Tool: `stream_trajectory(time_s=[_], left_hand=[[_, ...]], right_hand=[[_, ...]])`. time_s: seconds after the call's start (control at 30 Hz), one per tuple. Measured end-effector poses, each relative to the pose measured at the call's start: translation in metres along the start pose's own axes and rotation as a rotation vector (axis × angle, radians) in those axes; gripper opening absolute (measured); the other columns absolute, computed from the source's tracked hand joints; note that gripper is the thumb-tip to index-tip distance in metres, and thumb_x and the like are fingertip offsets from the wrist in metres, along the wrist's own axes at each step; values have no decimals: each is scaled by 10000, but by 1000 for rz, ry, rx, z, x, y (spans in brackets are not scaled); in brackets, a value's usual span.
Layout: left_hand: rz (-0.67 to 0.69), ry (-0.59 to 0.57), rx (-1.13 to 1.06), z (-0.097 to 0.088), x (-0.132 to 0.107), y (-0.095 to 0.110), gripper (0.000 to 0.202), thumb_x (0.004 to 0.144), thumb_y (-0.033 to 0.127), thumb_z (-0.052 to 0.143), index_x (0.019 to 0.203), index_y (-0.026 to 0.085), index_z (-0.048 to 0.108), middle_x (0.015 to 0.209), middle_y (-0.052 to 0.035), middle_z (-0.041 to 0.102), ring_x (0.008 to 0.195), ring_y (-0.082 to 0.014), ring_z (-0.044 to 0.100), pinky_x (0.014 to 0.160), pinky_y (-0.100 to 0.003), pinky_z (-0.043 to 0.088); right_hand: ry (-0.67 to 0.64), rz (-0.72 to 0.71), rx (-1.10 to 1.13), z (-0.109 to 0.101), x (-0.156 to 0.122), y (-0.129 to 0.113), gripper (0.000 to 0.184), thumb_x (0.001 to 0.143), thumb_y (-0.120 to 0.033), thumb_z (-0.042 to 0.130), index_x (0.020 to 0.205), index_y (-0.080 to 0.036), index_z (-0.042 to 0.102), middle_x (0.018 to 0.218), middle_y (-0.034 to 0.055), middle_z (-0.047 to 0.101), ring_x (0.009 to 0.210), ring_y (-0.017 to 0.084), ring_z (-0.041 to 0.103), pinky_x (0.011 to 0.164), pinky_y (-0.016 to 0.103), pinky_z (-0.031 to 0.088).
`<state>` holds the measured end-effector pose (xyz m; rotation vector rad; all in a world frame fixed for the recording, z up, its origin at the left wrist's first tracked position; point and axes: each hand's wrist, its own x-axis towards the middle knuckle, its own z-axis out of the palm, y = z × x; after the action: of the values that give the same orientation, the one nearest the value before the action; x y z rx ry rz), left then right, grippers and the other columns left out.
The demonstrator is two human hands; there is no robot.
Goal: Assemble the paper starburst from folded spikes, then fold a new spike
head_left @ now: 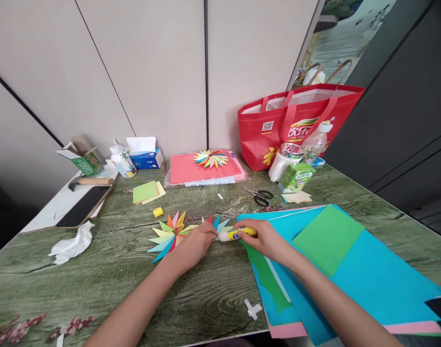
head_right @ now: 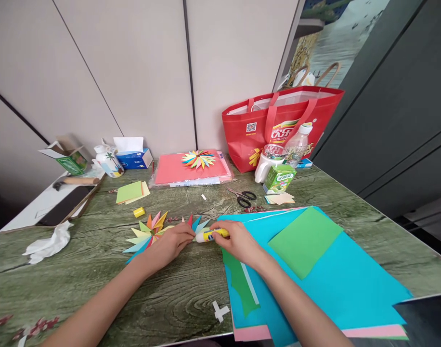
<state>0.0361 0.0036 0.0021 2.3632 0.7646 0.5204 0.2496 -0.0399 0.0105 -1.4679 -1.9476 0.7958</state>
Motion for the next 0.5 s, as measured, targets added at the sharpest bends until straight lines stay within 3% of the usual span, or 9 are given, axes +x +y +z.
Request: stream_trajectory(time_s=[0.5], left_hand=[[41, -100, 248, -2, 0, 6, 268, 838, 120, 374, 765, 153, 629, 857, -72, 618, 773, -165, 561, 691, -248, 427]], right_hand=[[22, 28, -32, -2, 0, 2, 266, 798, -342, 464, 901, -182, 650, 823, 49, 660, 655, 169, 558, 587, 257, 389]])
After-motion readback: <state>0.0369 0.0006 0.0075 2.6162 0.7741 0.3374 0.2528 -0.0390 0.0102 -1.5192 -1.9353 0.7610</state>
